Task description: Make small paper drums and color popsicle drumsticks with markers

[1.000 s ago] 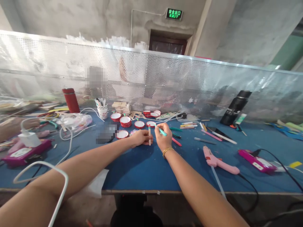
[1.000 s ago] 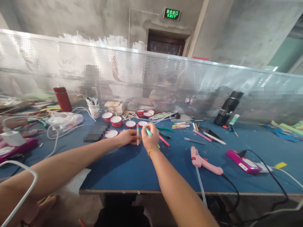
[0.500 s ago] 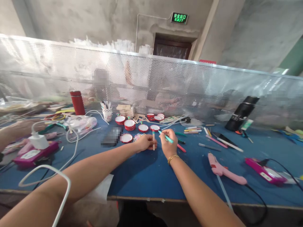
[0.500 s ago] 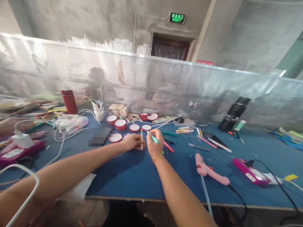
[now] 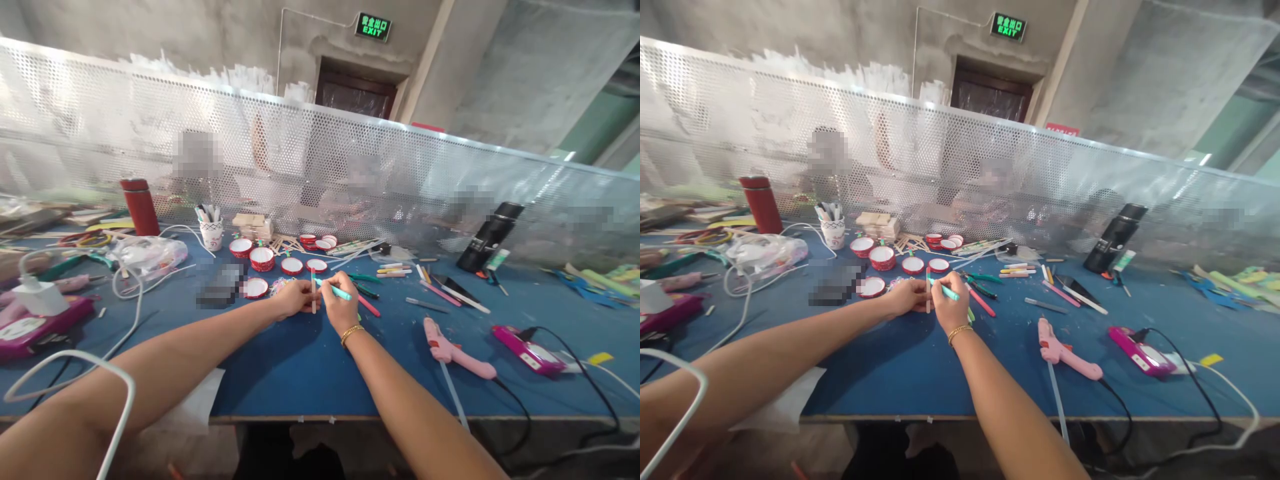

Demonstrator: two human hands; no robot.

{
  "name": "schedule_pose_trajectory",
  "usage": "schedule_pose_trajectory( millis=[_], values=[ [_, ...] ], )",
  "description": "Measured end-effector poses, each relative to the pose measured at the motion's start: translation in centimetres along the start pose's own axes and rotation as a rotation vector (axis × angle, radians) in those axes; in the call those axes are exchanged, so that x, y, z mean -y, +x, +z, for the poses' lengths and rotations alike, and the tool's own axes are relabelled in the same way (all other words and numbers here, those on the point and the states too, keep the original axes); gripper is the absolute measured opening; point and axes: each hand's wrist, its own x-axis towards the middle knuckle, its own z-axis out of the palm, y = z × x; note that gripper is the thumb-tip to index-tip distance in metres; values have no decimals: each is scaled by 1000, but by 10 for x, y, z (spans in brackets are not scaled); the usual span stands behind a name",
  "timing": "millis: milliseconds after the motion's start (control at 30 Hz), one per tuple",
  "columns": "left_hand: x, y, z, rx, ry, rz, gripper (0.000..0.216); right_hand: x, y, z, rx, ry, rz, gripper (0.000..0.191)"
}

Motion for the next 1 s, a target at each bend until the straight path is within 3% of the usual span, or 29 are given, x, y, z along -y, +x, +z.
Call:
schedule_pose_trajectory(
  millis=[1000],
  values=[
    [-5,-4,2,-13,-13,-12,33,-2,2,1,-36,-80,-23,18]
  ],
)
